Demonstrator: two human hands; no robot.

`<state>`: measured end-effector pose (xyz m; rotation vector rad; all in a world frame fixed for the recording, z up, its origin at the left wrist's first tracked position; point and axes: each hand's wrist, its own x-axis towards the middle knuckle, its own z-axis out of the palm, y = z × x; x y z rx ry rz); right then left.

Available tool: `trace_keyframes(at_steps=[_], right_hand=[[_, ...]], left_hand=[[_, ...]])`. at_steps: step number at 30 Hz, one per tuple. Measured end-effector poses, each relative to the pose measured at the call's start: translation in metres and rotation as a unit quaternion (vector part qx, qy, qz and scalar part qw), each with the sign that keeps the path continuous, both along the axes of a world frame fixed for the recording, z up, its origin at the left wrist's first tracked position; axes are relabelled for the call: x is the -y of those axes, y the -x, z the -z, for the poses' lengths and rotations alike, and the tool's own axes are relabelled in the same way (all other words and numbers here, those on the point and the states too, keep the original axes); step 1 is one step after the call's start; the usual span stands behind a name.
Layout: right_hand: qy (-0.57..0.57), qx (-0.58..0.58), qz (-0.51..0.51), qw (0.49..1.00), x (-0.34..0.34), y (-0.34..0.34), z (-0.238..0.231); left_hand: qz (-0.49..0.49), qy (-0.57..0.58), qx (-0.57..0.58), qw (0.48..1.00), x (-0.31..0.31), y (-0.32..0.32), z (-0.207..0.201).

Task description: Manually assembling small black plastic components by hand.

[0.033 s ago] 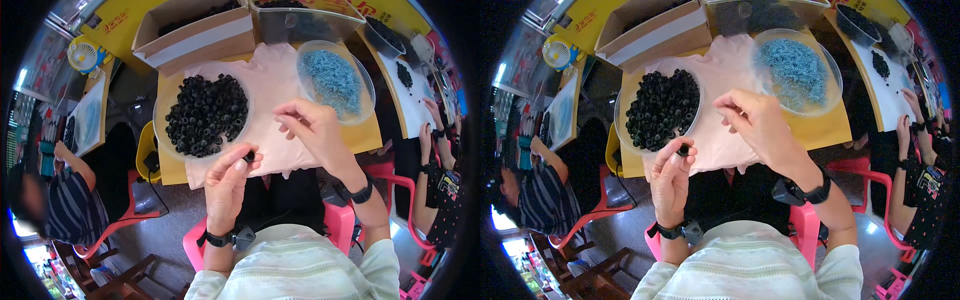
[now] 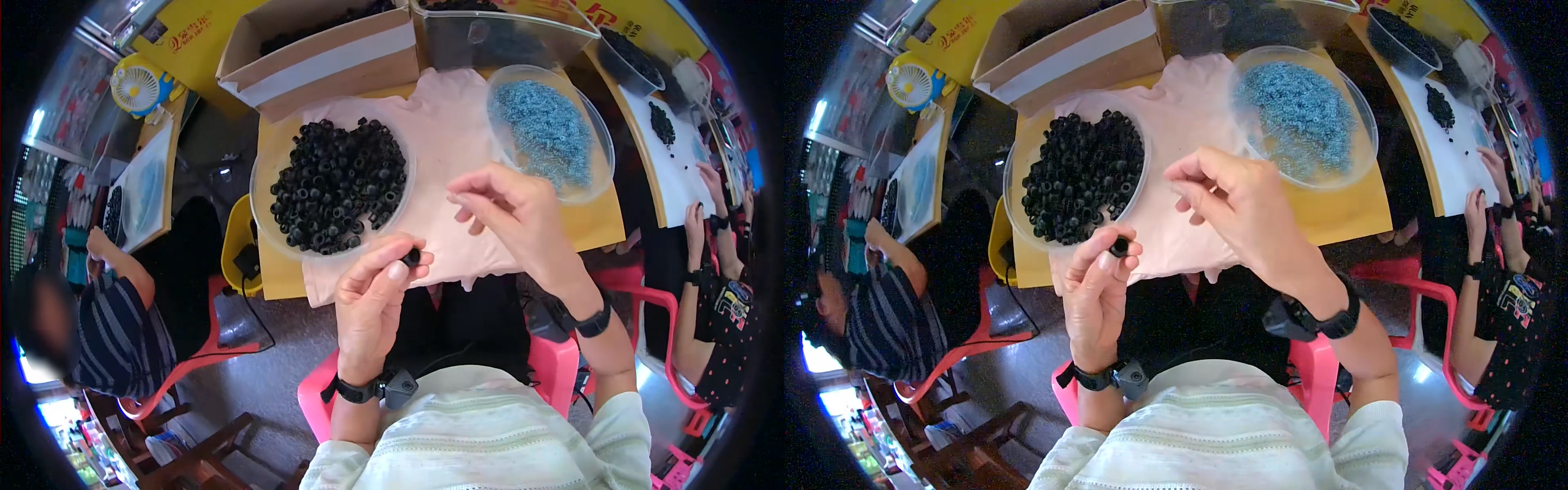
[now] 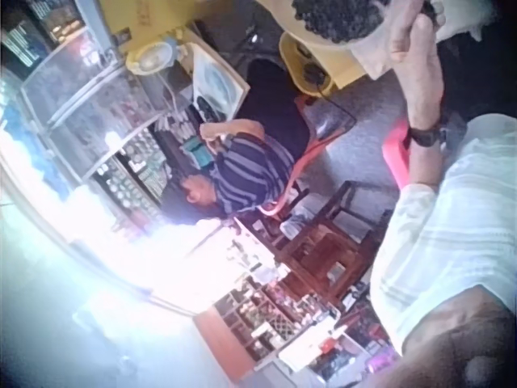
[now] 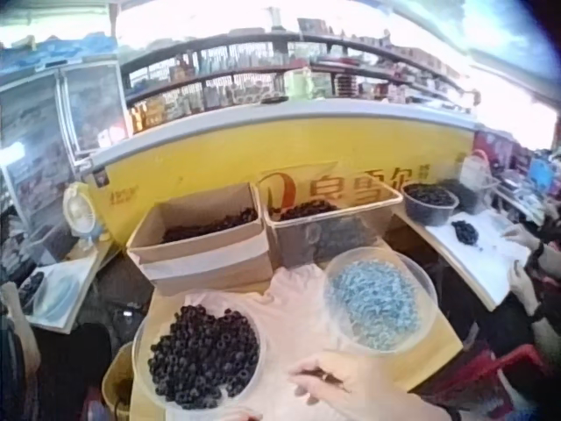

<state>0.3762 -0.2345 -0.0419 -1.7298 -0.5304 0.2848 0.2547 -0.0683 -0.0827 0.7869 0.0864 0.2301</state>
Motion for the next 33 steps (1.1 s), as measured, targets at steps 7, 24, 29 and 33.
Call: trace_keyframes(at_steps=[7,24,29,33], right_hand=[[-0.117,-0.043,-0.075,0.989,0.011,0.030,0.001],[-0.022,0.203,-0.083,0.975,-0.005,0.037,0.010],[0.037,0.322,-0.089,0.942,-0.016,0.034,0.012],[0.026,0.316,-0.104,0.943,-0.040,0.020,0.008]], left_hand=[[-0.003,-0.052,-0.041,0.998,0.010,0.003,-0.003],[0.044,0.067,-0.086,0.993,0.010,0.009,0.014],[0.031,0.126,-0.086,0.988,0.006,0.010,0.027],[0.033,0.152,-0.051,0.987,-0.006,0.014,0.041]])
